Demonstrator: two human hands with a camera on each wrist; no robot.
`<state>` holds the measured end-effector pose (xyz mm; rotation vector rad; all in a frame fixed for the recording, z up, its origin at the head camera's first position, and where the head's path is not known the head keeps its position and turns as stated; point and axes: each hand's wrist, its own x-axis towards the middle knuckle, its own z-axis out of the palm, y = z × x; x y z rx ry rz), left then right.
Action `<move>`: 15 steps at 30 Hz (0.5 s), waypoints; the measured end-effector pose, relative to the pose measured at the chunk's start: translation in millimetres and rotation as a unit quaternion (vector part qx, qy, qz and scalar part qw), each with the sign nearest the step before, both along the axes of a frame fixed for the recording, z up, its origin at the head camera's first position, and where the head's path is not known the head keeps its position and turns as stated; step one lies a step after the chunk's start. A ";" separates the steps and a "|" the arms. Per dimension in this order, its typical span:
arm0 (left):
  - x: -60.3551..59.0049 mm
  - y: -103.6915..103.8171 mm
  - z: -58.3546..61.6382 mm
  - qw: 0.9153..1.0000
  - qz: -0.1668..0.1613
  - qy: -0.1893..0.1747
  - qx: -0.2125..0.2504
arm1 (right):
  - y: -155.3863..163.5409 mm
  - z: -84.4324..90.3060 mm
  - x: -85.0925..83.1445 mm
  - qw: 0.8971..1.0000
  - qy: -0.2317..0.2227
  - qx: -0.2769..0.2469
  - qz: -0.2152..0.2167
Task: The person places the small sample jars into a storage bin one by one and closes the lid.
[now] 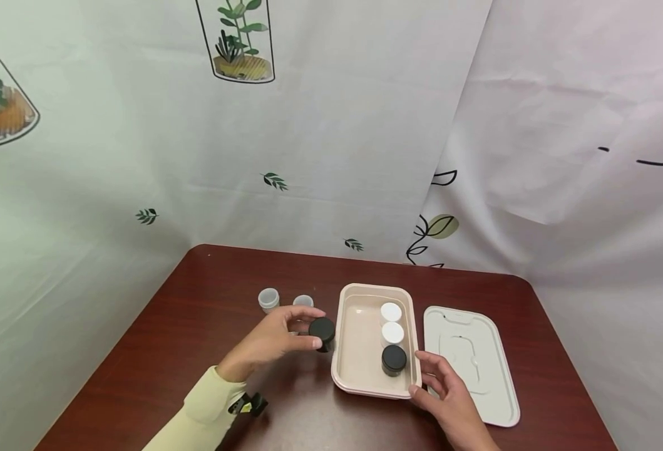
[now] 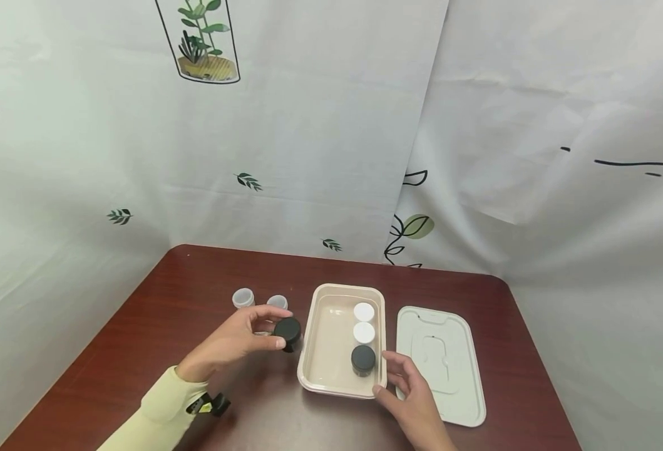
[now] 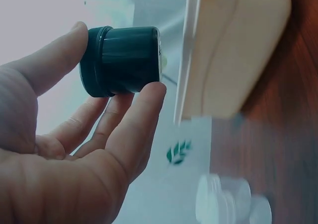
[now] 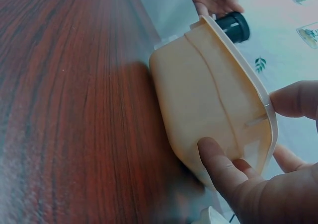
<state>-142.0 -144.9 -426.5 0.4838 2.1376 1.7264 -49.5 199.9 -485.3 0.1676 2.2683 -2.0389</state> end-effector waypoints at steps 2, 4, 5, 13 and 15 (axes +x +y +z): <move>-1.4 10.0 1.3 1.000 -0.016 0.001 0.000 | -0.3 0.4 -0.4 1.000 -0.005 0.000 0.000; -2.6 20.4 2.1 1.000 -0.029 0.001 -0.004 | -0.4 0.5 -0.9 1.000 -0.008 0.000 0.000; -2.9 25.5 2.2 0.999 -0.034 0.002 -0.010 | -0.5 0.5 -1.2 1.000 -0.009 0.000 0.000; -1.5 65.6 1.8 0.994 -0.078 0.032 -0.071 | -0.3 0.4 -0.7 1.000 -0.007 -0.002 -0.002; -0.4 74.2 1.2 0.992 -0.083 0.036 -0.088 | -0.3 0.6 -0.7 1.000 -0.007 -0.002 -0.001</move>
